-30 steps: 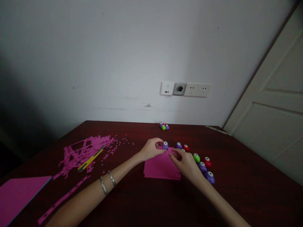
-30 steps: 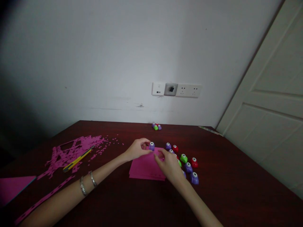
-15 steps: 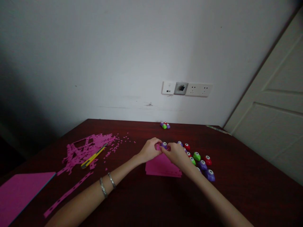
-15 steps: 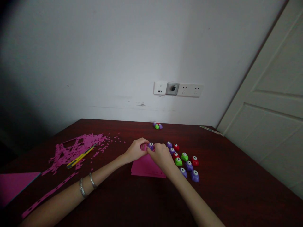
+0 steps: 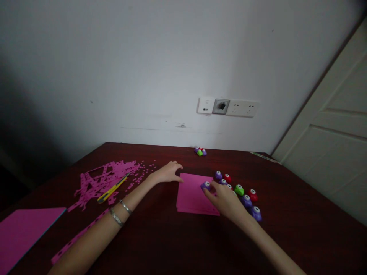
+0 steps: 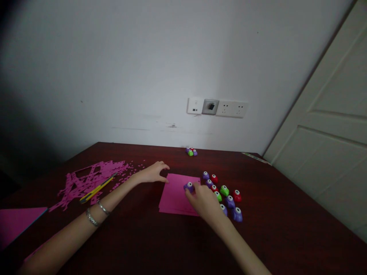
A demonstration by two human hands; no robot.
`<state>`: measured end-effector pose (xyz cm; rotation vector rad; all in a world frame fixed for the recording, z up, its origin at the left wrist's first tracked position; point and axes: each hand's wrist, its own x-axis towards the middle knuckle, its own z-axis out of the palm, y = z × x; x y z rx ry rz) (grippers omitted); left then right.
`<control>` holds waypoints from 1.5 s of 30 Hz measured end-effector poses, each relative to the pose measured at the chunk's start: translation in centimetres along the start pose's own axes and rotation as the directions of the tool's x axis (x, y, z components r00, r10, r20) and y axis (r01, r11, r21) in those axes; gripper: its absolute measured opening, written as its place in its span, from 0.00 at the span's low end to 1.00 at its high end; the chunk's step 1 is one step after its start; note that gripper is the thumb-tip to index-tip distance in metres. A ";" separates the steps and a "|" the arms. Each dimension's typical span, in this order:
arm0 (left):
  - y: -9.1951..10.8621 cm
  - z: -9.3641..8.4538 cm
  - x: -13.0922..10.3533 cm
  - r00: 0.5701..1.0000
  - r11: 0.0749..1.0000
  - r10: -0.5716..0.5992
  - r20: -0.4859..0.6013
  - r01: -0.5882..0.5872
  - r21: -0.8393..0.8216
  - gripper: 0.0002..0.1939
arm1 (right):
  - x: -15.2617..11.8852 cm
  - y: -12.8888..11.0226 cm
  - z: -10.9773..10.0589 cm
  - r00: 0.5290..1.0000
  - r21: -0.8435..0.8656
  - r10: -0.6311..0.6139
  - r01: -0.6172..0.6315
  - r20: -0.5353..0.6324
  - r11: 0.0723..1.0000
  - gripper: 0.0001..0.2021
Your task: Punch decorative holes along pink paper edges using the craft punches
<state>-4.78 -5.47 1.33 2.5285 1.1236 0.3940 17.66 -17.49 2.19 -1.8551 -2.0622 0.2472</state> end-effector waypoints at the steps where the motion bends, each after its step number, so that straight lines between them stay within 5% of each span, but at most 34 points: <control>1: -0.5 -0.1 0.0 1.000 1.000 -0.018 0.018 0.018 0.009 0.34 | -0.6 0.2 0.3 1.000 -0.002 -0.005 0.005 0.011 1.000 0.14; 14: -1.8 3.0 1.0 1.000 0.998 -0.007 0.013 0.008 -0.069 0.40 | -3.5 0.4 2.3 0.998 0.073 -0.059 0.058 0.009 0.996 0.10; 21: -1.0 2.6 0.8 0.998 0.999 -0.006 0.068 0.010 -0.052 0.33 | -4.0 0.5 2.8 0.998 0.140 -0.068 0.065 0.015 0.988 0.10; 29: -0.5 2.3 1.3 0.996 0.978 0.013 -0.088 -0.031 -0.206 0.13 | -4.1 0.5 2.8 0.996 0.145 -0.090 0.091 -0.013 0.985 0.10; 35: -0.3 3.4 1.9 0.987 0.819 -0.133 -0.093 0.057 -0.571 0.06 | -4.1 0.7 2.8 0.992 0.161 -0.118 0.124 -0.049 0.979 0.10; 45: -0.5 1.7 1.7 0.962 0.647 -0.273 0.003 0.186 -0.740 0.08 | -3.0 2.2 -0.3 0.973 0.369 -0.060 0.141 -0.221 0.918 0.09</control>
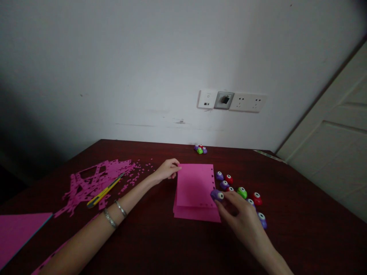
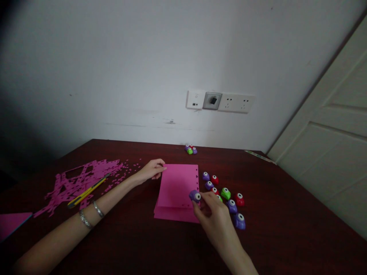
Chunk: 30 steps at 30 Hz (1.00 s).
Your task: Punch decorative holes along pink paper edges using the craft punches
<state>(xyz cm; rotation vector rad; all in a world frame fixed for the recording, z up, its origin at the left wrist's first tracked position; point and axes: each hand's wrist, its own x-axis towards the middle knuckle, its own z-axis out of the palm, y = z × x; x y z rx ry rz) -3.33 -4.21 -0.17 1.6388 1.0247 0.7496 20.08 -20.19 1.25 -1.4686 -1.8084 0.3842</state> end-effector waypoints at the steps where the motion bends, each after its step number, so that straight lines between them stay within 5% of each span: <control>1: 0.2 -0.1 0.0 1.000 0.999 -0.011 -0.008 0.011 -0.036 0.08 | 0.0 0.1 -0.1 1.000 0.036 0.019 -0.018 -0.005 0.999 0.09; 14: 0.2 -0.1 0.0 0.995 0.984 0.002 -0.100 -0.019 -0.176 0.07 | -0.3 0.9 1.5 0.952 0.278 0.248 -0.290 0.179 0.916 0.11; 30: -0.1 0.2 0.1 0.990 0.980 -0.014 -0.141 -0.015 -0.200 0.05 | -0.5 0.5 2.4 0.984 -0.247 0.180 -0.172 0.008 0.954 0.12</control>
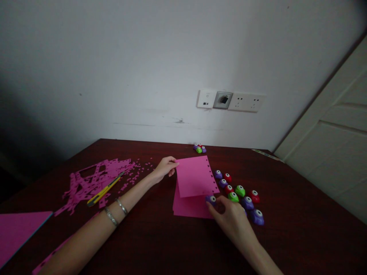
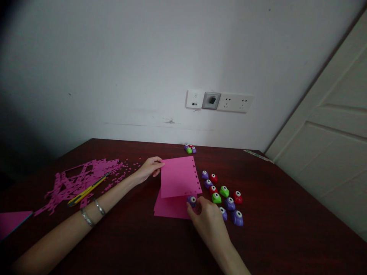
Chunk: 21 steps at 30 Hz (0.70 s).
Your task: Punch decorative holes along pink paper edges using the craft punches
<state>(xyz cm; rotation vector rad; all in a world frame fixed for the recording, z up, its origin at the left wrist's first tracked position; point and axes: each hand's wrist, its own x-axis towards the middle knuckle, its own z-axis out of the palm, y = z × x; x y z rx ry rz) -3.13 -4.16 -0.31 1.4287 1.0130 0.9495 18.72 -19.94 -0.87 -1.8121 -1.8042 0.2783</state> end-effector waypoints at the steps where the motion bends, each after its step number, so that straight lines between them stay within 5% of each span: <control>1: 0.0 0.1 0.0 1.000 1.000 -0.002 -0.001 0.002 0.000 0.05 | 0.0 0.0 0.1 1.000 -0.015 -0.008 0.007 -0.008 1.000 0.12; 21: -0.2 0.2 -0.2 0.999 0.998 -0.040 0.011 0.041 -0.057 0.05 | -0.2 -0.4 -0.1 1.000 -0.121 0.015 -0.014 0.008 0.993 0.13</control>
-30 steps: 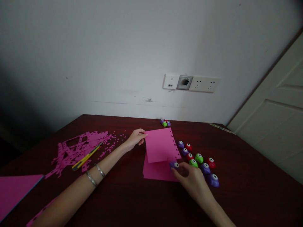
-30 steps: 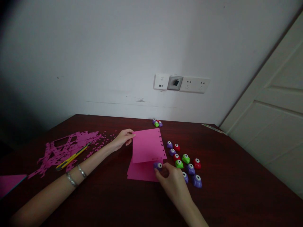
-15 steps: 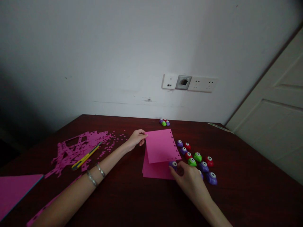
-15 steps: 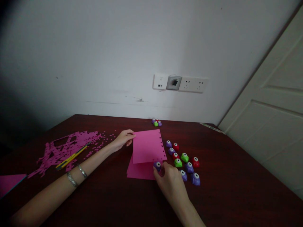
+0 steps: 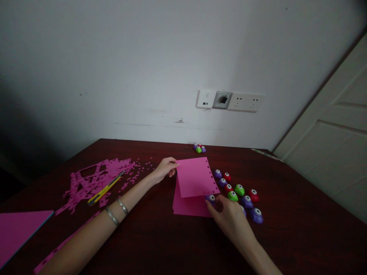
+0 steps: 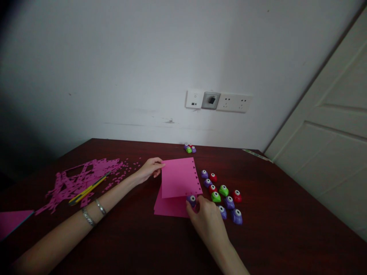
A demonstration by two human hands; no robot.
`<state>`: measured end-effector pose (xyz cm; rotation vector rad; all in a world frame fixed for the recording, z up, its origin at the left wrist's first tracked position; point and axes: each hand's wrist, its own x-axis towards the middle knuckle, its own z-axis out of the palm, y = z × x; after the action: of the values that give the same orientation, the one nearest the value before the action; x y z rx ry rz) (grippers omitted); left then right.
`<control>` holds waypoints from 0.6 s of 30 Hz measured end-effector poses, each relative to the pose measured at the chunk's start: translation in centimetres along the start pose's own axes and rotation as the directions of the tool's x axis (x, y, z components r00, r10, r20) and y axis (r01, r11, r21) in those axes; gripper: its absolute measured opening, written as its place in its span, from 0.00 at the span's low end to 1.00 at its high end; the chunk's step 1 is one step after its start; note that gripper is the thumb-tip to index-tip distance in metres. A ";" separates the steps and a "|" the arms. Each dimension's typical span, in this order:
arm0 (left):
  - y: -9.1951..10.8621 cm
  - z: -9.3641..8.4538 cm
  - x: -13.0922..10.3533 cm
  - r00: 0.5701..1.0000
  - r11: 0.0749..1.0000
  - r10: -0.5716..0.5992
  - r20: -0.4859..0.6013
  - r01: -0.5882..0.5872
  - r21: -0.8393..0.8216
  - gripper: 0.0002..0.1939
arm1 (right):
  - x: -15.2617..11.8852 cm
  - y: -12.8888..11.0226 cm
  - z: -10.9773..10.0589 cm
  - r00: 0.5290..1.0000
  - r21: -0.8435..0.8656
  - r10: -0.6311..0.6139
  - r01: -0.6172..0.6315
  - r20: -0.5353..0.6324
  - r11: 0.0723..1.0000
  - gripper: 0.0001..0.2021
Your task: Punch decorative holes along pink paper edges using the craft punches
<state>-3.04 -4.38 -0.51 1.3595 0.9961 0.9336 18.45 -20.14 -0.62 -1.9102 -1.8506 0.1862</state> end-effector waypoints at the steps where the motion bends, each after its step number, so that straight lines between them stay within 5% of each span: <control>1: 0.0 0.0 0.0 1.000 1.000 0.000 0.004 0.000 -0.002 0.05 | 0.0 0.0 0.0 1.000 -0.001 0.000 0.000 -0.002 1.000 0.13; 18: -0.4 -0.2 0.1 1.000 1.000 -0.011 0.005 0.011 -0.007 0.05 | 0.0 0.0 -0.3 1.000 0.031 0.015 -0.016 0.018 0.999 0.13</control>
<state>-3.25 -4.23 -0.89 1.3484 0.9946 0.9238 18.62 -20.17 -0.34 -1.9083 -1.8338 0.2366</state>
